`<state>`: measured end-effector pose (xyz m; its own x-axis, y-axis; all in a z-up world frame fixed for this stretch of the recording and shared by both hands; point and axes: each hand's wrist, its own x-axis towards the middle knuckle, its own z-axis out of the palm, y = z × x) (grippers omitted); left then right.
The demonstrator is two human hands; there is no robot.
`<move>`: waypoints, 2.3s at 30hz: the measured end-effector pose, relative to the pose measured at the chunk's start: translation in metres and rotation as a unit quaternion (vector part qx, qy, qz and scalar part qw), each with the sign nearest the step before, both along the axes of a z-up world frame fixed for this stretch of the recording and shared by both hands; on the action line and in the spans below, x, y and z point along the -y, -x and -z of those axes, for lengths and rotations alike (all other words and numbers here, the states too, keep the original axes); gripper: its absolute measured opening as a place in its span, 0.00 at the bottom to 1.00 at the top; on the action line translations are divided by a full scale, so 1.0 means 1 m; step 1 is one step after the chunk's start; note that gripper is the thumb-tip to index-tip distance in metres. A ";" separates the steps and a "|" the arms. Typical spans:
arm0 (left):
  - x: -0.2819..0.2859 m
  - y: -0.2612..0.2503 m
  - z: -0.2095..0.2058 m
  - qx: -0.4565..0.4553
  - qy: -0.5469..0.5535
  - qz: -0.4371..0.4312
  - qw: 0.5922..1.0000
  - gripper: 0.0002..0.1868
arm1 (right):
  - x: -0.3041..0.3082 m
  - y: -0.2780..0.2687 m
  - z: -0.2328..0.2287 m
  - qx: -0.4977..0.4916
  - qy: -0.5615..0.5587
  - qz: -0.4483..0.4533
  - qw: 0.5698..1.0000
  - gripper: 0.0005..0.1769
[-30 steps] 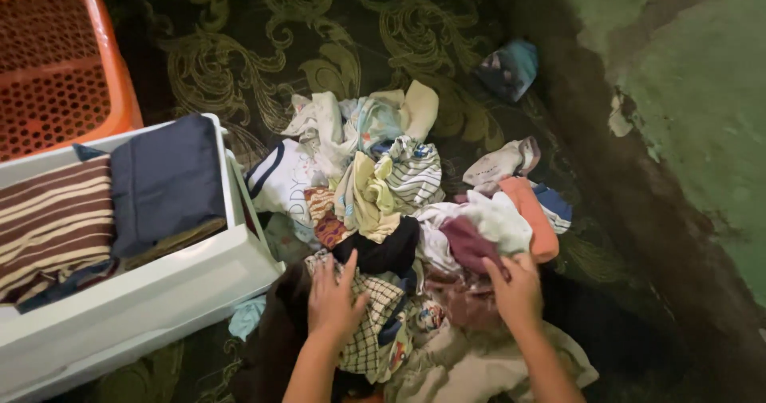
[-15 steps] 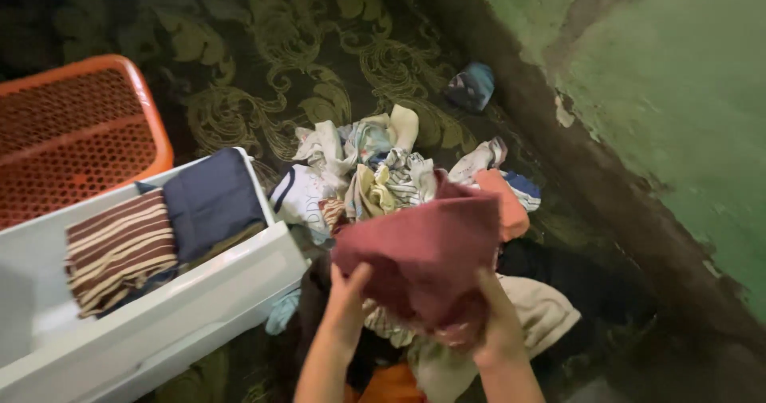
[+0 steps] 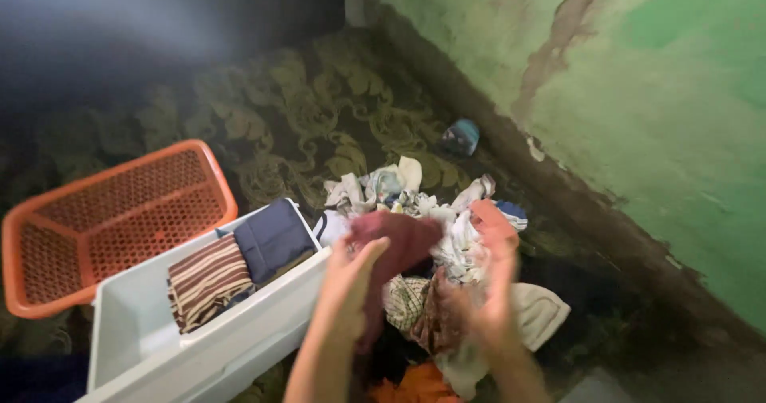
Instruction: Folding various articles of clothing and organizing them into a drawer.
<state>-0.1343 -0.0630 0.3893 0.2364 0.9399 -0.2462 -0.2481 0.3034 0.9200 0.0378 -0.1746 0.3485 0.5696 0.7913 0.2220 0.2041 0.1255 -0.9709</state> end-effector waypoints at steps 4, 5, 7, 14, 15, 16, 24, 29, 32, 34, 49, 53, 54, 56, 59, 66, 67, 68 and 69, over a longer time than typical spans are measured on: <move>0.036 -0.044 -0.049 0.007 0.008 0.024 1.000 0.31 | 0.028 0.076 -0.076 -0.250 -0.174 -0.269 0.914 0.60; 0.048 -0.052 -0.060 0.027 -0.117 0.047 0.992 0.32 | 0.033 0.087 -0.095 -0.203 -0.230 -0.302 0.903 0.57; 0.055 -0.047 -0.092 0.018 -0.177 0.130 0.975 0.26 | 0.038 0.056 -0.077 -0.194 -0.195 -0.258 0.926 0.50; 0.068 -0.038 -0.175 0.149 -0.202 0.343 0.905 0.30 | 0.072 -0.008 -0.112 -0.232 -0.079 -0.162 0.956 0.32; 0.072 -0.045 -0.185 0.153 -0.210 0.348 0.901 0.30 | 0.074 -0.007 -0.129 -0.225 -0.086 -0.159 0.957 0.32; 0.079 -0.049 -0.192 0.131 -0.213 0.337 0.908 0.29 | 0.080 -0.002 -0.144 -0.173 -0.047 -0.139 0.974 0.34; 0.079 -0.034 -0.254 0.094 -0.341 0.240 0.904 0.26 | 0.044 -0.035 -0.218 -0.247 0.025 -0.009 0.969 0.20; 0.078 0.002 -0.256 -0.020 -0.525 -0.035 0.850 0.47 | 0.035 -0.053 -0.254 -0.265 -0.048 -0.130 0.954 0.18; 0.065 0.005 -0.235 0.150 -0.318 0.269 0.897 0.25 | 0.035 -0.047 -0.281 -0.282 -0.053 -0.186 0.940 0.20; 0.055 0.004 -0.220 0.117 -0.296 0.263 0.911 0.20 | 0.025 -0.059 -0.280 -0.257 -0.047 -0.192 0.946 0.19; 0.045 -0.022 -0.232 0.139 -0.252 0.172 0.942 0.19 | 0.022 -0.059 -0.170 0.011 -0.204 0.111 0.973 0.18; 0.059 -0.026 -0.230 0.164 -0.272 0.204 0.926 0.19 | 0.030 -0.064 -0.195 -0.065 -0.078 0.070 0.992 0.12; 0.059 -0.027 -0.227 0.165 -0.273 0.208 0.925 0.19 | 0.036 -0.065 -0.204 -0.065 -0.080 0.075 0.992 0.12; 0.059 -0.030 -0.221 0.196 -0.266 0.212 0.920 0.19 | 0.051 -0.065 -0.222 -0.194 -0.022 -0.017 0.981 0.07; 0.070 -0.024 -0.229 0.258 -0.167 0.211 0.928 0.21 | 0.066 -0.065 -0.233 -0.247 -0.046 -0.082 0.964 0.06; 0.083 -0.022 -0.223 0.260 -0.013 0.276 0.925 0.26 | 0.089 -0.058 -0.229 -0.270 -0.103 -0.095 0.953 0.07; 0.084 -0.023 -0.220 0.243 -0.017 0.270 0.931 0.26 | 0.094 -0.058 -0.226 -0.265 -0.090 -0.081 0.957 0.08; 0.085 -0.025 -0.217 0.227 -0.021 0.265 0.937 0.25 | 0.099 -0.058 -0.223 -0.259 -0.077 -0.067 0.960 0.10; 0.086 -0.026 -0.218 0.227 -0.017 0.271 0.935 0.25 | 0.102 -0.065 -0.216 -0.260 -0.077 -0.061 0.961 0.10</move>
